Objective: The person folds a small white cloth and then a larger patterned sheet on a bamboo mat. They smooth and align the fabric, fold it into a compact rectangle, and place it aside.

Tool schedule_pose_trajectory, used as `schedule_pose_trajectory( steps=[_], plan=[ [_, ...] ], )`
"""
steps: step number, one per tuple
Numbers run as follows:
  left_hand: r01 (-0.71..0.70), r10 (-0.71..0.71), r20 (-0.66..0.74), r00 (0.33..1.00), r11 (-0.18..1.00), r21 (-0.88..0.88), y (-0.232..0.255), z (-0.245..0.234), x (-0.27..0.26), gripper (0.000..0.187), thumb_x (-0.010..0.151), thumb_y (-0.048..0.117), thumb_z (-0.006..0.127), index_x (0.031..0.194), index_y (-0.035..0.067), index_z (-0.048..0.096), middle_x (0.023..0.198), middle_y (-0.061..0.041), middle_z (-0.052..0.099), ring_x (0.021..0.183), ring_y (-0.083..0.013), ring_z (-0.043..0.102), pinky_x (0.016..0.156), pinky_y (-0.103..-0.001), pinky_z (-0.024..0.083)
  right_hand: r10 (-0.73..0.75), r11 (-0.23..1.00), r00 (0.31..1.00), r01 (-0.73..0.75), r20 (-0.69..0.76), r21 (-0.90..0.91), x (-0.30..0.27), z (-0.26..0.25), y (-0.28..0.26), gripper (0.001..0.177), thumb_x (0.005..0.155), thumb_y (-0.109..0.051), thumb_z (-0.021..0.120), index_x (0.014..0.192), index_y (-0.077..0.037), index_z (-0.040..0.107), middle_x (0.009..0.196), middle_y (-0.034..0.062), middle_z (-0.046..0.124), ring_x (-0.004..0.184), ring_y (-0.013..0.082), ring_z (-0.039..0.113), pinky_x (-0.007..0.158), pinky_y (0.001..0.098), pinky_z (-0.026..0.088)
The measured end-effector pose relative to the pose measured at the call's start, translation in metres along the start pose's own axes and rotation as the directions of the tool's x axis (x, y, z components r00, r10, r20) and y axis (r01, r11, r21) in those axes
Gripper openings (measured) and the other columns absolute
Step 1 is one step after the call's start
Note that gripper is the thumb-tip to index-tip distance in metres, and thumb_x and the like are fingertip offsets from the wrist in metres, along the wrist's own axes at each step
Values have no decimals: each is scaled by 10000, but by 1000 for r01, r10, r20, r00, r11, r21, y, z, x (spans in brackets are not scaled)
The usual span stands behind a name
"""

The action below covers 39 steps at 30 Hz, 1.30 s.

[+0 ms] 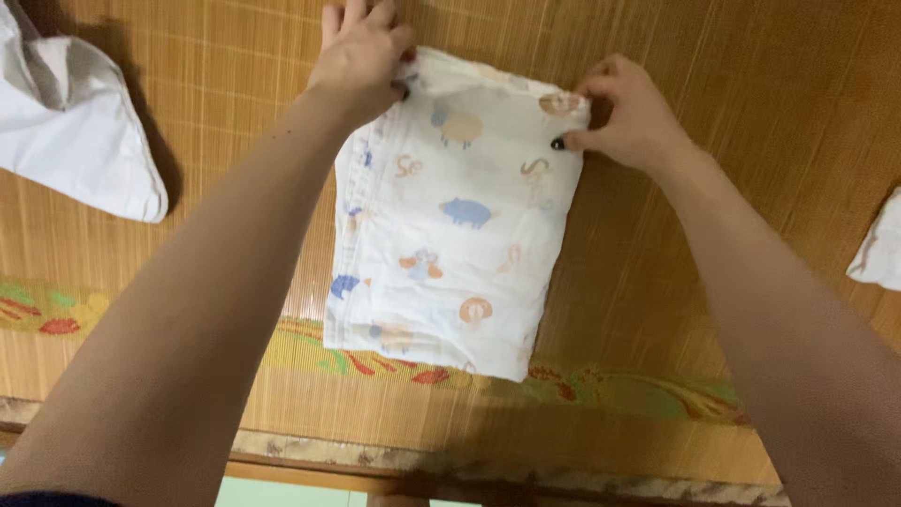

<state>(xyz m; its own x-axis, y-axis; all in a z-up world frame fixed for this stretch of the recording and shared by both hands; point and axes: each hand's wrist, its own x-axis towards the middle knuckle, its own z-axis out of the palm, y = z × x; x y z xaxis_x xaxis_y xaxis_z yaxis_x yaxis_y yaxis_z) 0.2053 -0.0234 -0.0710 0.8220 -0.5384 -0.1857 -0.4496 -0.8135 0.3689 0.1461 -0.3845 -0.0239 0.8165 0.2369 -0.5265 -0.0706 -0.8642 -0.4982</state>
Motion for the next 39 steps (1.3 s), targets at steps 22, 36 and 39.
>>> schedule_pose_trajectory(
  steps=[22,36,39],
  plan=[
    [42,-93,337,937,987,154,-35,9,12,590,843,364,802,1380,224,600,1416,-20,556,1302,-316,425,1050,-525,331,102,992,976,-84,195,-98,23,-14,2,680,781,-531,837,1261,-70,702,1325,119,514,1231,297,535,995,448,497],
    [257,-243,480,843,966,39,-5,-30,19,489,829,381,857,1232,179,669,1271,-63,678,1398,-314,415,1164,-526,278,17,998,982,-3,191,-70,18,-5,-29,637,787,-402,850,1305,-71,683,1318,143,472,1212,333,513,1001,437,477],
    [329,-299,444,845,944,11,-6,-34,16,254,891,302,775,1136,239,750,1174,-1,753,1383,-267,446,1163,-505,285,97,989,964,-66,249,-131,17,-12,-23,613,801,-414,850,1302,-92,705,1315,149,484,1236,330,497,1030,433,471]
  ],
)
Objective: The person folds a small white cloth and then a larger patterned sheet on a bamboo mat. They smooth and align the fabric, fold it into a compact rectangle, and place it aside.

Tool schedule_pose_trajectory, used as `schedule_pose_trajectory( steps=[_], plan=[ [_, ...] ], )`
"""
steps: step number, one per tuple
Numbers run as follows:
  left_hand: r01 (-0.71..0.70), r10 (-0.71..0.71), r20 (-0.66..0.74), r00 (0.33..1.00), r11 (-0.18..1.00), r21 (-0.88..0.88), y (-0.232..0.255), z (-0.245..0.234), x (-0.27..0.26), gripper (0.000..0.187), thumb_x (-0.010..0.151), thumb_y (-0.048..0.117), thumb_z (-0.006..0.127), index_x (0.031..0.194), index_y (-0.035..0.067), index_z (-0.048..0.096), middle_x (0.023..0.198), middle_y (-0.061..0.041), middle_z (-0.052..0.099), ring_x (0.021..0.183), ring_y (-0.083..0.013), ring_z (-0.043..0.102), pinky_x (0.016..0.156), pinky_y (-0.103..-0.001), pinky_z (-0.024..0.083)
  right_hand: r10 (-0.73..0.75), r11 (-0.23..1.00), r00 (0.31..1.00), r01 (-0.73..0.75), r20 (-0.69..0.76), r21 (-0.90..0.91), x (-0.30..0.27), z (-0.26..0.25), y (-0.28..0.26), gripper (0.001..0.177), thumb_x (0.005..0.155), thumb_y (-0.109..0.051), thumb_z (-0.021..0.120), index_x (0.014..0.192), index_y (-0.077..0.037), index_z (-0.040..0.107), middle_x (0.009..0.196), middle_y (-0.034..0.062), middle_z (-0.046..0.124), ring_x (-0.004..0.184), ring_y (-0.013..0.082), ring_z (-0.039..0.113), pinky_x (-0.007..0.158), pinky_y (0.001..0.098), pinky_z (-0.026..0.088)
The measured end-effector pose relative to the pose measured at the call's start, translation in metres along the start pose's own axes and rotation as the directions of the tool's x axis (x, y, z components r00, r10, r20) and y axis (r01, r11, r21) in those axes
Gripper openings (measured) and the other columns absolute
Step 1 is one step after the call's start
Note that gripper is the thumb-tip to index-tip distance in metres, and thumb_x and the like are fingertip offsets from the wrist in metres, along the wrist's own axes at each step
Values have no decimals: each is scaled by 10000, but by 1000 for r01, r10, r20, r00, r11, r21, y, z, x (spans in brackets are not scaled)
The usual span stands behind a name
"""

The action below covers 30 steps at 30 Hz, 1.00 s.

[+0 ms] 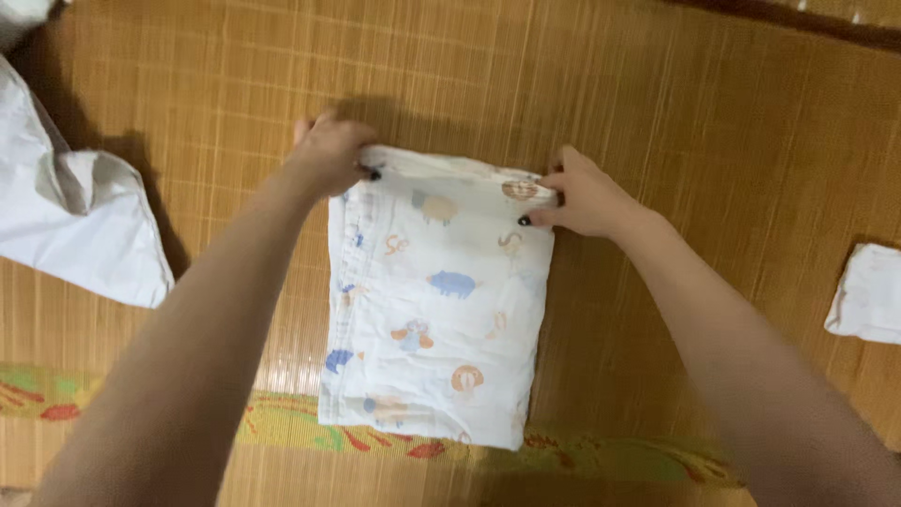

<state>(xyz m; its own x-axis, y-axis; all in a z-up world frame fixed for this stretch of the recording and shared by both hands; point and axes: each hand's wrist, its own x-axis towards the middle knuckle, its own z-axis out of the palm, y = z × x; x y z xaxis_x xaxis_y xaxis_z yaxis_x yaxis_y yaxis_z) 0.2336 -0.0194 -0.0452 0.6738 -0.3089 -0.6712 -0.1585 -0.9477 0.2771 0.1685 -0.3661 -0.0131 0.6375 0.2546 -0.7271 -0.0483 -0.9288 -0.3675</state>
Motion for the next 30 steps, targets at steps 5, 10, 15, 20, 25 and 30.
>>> schedule_pose_trajectory(
  steps=[5,10,15,20,25,30],
  plan=[
    [113,-115,-21,993,990,-80,-14,14,8,205,981,342,692,1152,258,769,1220,20,720,1352,-244,469,1168,-505,267,110,994,993,-109,48,-29,3,-9,2,598,790,-434,832,1297,-138,720,1338,116,494,1240,302,511,1040,416,479],
    [38,-32,-109,994,998,56,-7,26,8,580,773,313,834,1312,216,643,1332,-34,624,1336,-269,434,1089,-510,286,217,972,973,-223,81,72,1,-3,-4,654,793,-417,837,1353,-139,644,1368,84,466,1251,260,512,1039,404,471],
    [83,-96,-93,991,988,-134,5,22,4,576,768,461,881,1206,146,680,1311,-83,609,1330,-293,437,1105,-518,288,81,976,995,-91,59,197,0,-7,-1,585,776,-359,820,1287,-98,709,1319,93,538,1194,257,587,1012,386,514],
    [172,-221,-94,971,915,-366,-4,26,6,276,777,302,856,1028,216,780,1205,-6,692,1223,-229,604,1119,-550,337,190,980,981,-192,50,45,2,-12,-5,580,801,-475,794,1266,-135,726,1239,68,575,1172,246,593,970,393,517],
    [221,-303,-85,949,835,-505,-15,31,11,293,761,244,875,1024,192,757,1174,-84,666,1081,-269,668,963,-443,555,247,968,969,-247,-1,-46,4,-13,-17,601,803,-541,766,1252,-144,729,1151,60,610,1094,247,642,902,413,550],
    [129,-200,-293,935,962,-242,-1,45,5,237,912,192,717,1142,134,720,1309,-129,624,1220,-327,613,1034,-482,515,218,976,974,-219,-68,-3,1,1,-16,661,827,-524,760,1317,-90,667,1190,107,583,1124,271,621,920,410,552]
  ],
)
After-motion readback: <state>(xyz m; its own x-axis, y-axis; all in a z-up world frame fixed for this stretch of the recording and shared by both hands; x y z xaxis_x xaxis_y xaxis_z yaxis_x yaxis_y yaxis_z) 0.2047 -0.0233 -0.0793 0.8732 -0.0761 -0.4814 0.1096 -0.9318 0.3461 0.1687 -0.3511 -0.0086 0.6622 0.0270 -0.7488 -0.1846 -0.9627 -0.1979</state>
